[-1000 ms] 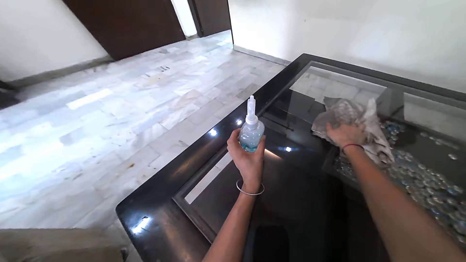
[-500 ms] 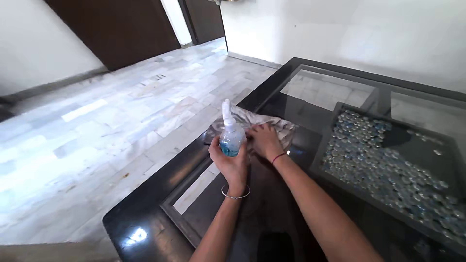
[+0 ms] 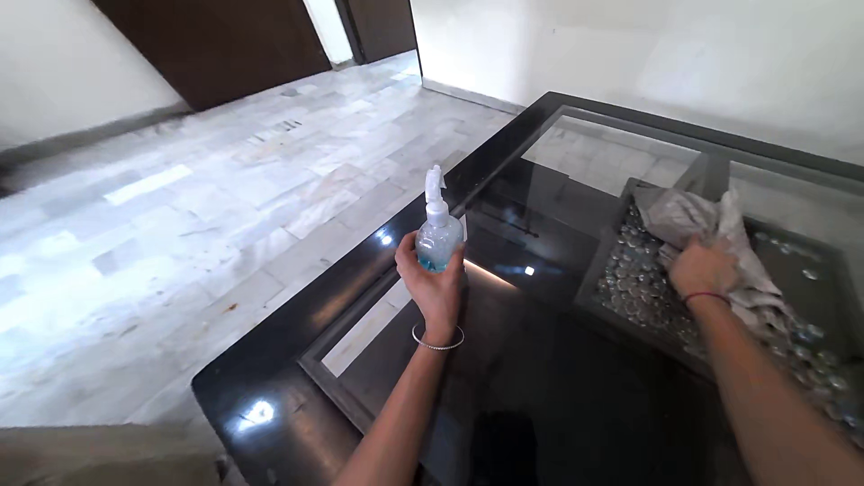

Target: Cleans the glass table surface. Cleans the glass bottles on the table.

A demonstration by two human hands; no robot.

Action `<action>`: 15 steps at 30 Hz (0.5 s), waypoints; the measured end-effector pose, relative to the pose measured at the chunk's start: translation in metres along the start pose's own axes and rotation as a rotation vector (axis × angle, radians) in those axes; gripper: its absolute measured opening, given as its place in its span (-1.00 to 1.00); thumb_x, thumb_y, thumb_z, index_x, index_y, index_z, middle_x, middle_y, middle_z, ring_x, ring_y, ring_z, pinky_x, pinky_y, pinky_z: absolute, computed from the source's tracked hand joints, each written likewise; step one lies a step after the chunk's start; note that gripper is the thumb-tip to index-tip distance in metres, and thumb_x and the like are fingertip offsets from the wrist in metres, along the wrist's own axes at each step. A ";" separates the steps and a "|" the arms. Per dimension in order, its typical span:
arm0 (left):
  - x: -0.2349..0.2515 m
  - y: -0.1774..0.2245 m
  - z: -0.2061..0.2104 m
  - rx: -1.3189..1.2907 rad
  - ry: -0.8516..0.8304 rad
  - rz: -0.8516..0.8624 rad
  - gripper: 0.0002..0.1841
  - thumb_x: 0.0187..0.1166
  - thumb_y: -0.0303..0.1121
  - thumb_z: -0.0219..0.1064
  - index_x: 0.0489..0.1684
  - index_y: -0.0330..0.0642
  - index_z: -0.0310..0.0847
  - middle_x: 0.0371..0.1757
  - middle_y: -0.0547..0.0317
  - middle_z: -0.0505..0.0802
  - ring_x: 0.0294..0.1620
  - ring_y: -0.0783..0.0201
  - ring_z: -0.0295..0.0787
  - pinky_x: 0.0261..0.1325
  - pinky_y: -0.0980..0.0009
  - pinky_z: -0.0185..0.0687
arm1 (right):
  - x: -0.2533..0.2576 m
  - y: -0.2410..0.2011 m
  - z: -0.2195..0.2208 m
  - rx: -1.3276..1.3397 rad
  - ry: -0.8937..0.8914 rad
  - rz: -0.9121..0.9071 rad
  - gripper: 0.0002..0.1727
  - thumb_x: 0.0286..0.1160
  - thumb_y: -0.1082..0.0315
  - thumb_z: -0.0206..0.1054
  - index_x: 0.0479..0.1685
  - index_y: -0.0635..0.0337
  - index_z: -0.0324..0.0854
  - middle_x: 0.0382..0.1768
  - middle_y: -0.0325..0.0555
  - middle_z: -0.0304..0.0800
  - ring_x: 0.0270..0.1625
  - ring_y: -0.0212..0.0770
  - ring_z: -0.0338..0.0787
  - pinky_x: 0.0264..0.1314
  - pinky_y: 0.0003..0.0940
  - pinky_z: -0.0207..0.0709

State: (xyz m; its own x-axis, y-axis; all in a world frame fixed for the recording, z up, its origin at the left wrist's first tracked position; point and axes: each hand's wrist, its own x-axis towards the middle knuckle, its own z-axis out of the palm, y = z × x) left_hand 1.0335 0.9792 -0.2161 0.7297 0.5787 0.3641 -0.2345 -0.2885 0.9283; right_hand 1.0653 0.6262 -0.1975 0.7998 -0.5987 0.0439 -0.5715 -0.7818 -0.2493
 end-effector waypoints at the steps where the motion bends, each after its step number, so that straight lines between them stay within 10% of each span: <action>1: 0.001 0.000 -0.001 -0.023 -0.023 -0.021 -0.21 0.30 -0.34 0.63 0.54 -0.39 0.29 0.29 -0.24 0.64 0.22 0.08 0.65 0.30 0.14 0.58 | -0.017 -0.001 -0.001 0.000 -0.007 -0.012 -0.45 0.62 0.48 0.27 0.60 0.41 0.39 0.57 0.71 0.20 0.48 0.76 0.37 0.23 0.63 0.36; 10: 0.011 -0.007 -0.005 -0.148 -0.255 -0.026 -0.17 0.39 -0.38 0.54 0.67 -0.44 0.18 0.48 -0.34 0.57 0.41 0.08 0.62 0.46 0.20 0.55 | -0.215 0.013 -0.027 0.009 -0.176 -0.248 -0.28 0.57 0.42 0.36 0.78 0.10 0.28 0.61 0.54 0.28 0.43 0.57 0.53 0.26 0.34 0.54; 15: 0.013 -0.004 -0.014 -0.184 -0.412 -0.032 -0.19 0.45 -0.49 0.46 0.71 -0.47 0.08 0.56 -0.38 0.51 0.52 0.03 0.55 0.56 0.21 0.48 | -0.332 0.057 -0.043 0.010 -0.154 -0.435 -0.30 0.39 0.60 0.31 0.63 -0.03 0.54 0.46 0.36 0.57 0.23 0.40 0.73 0.03 0.13 0.67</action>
State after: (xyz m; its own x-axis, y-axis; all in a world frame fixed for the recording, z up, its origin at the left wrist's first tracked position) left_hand 1.0353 0.9988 -0.2142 0.9245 0.2227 0.3094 -0.2907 -0.1133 0.9501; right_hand 0.7595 0.7729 -0.1847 0.9833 -0.1818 0.0023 -0.1756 -0.9525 -0.2488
